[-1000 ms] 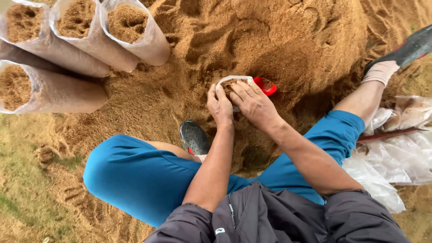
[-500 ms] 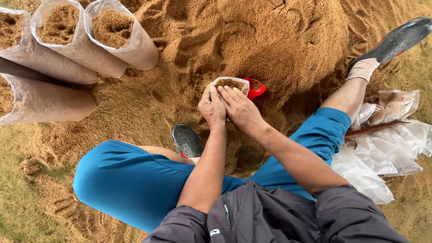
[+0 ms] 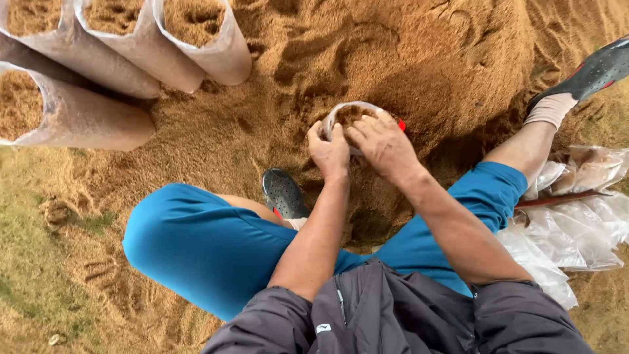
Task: Filling small plastic bags with agricultural substrate using a hand scoop
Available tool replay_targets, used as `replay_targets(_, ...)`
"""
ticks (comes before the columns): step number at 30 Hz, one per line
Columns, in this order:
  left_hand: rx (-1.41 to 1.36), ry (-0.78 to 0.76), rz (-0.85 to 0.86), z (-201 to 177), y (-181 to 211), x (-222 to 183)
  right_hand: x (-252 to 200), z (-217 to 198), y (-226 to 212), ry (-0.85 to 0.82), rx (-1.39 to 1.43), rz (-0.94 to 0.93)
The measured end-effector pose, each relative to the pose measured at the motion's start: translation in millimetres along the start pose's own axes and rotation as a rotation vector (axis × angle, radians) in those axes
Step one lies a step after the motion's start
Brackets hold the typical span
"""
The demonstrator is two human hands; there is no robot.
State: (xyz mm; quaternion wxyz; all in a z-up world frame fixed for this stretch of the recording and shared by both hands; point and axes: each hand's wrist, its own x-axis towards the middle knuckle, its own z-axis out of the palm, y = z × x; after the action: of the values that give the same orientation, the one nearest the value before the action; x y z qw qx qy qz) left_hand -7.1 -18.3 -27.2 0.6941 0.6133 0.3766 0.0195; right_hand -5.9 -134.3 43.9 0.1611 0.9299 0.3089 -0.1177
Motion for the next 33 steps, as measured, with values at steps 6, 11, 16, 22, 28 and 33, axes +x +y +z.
replay_targets(6,-0.1,-0.079,-0.004,-2.4,12.9,-0.2,-3.8,37.5,-0.9,0.566,-0.068,0.06)
replay_targets(11,-0.08,-0.014,0.119,-3.2,12.6,2.3,4.1,22.0,-31.0,0.387,0.073,0.041)
replay_targets(16,-0.059,-0.025,0.179,-7.1,14.7,1.2,18.8,8.6,-30.4,0.214,0.11,0.016)
replay_targets(22,-0.071,-0.018,0.241,-4.3,13.8,1.3,38.1,12.5,-18.6,0.276,0.124,0.022)
replay_targets(28,-0.012,0.086,0.127,-2.6,10.3,-1.4,24.4,8.0,-12.8,0.197,0.11,-0.007)
replay_targets(33,-0.004,0.036,0.05,0.4,28.7,-9.6,18.2,89.5,3.3,0.253,0.065,0.031)
